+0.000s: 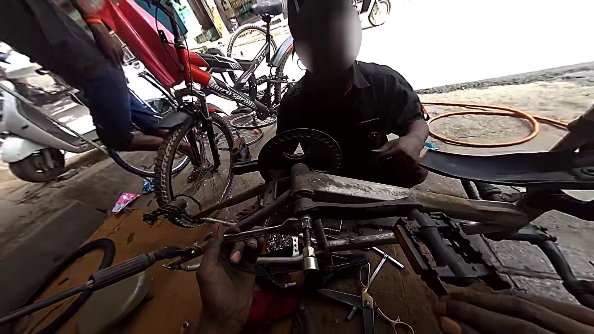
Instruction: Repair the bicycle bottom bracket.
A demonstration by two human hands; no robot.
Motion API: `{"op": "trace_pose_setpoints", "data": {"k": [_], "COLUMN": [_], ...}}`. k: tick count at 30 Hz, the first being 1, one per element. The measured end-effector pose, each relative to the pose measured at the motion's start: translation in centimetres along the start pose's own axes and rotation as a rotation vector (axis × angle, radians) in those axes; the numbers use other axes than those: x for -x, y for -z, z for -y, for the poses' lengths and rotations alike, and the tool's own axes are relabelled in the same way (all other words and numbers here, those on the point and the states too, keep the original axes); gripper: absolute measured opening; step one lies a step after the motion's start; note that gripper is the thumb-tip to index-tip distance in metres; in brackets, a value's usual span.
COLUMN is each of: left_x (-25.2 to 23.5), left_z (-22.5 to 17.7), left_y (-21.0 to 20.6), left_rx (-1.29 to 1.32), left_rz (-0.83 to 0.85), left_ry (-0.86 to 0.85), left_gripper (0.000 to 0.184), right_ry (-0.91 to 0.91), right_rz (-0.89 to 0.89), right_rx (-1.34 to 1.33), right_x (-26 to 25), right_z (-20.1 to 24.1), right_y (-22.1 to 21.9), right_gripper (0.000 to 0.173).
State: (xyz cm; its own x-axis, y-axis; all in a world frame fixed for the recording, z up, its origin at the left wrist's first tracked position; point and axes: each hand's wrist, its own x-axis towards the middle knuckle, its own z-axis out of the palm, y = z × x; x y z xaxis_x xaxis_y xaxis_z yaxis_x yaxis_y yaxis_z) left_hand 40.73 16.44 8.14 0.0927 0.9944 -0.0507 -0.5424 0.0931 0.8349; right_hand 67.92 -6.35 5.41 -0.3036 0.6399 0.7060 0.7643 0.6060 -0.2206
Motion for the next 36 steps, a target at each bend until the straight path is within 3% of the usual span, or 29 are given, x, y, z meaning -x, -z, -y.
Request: {"op": "trace_pose_setpoints", "data": {"k": [6,10,18,20,24,27,32,36], "left_x": [0.6,0.4,0.2,0.5,0.2,-0.6,-0.8,-0.8], "left_z": [3.7,3.5,3.5,2.7,1.9,1.3,0.9,1.7], "left_y": [2.1,1.0,-0.3,-1.4,-3.0,-2.7,-1.8,-0.6], "left_rx": [0.230,0.086,0.087,-0.074,-0.528,-0.607,-0.464,-0.202], "left_rz": [0.079,0.137,-0.002,-0.001,0.068,0.183,0.230,0.037], "left_ry": [-0.071,-0.133,-0.097,-0.211,-0.587,-0.679,-0.563,-0.273], "left_gripper": [0.057,0.053,0.041,0.040,0.018,0.015,0.014,0.025], "right_ry": [-0.277,-0.242,-0.199,-0.199,-0.213,-0.241,-0.315,-0.287], "right_rz": [-0.099,-0.121,-0.113,-0.109,-0.131,-0.171,-0.142,-0.109], "right_rx": [0.043,0.092,0.201,0.207,0.228,0.218,0.184,0.200], "right_x": [-0.4,-0.6,-1.6,-1.6,-1.3,-1.3,-1.0,-1.1], "right_z": [-3.2,-4.6,-4.3,-4.3,-4.3,-4.3,-4.2,-4.2], "right_y": [-0.8,-2.5,-3.6,-3.6,-4.2,-4.6,-4.1,-3.6], "right_gripper": [0.049,0.056,0.046,0.041,0.032,0.028,0.024,0.022]}}
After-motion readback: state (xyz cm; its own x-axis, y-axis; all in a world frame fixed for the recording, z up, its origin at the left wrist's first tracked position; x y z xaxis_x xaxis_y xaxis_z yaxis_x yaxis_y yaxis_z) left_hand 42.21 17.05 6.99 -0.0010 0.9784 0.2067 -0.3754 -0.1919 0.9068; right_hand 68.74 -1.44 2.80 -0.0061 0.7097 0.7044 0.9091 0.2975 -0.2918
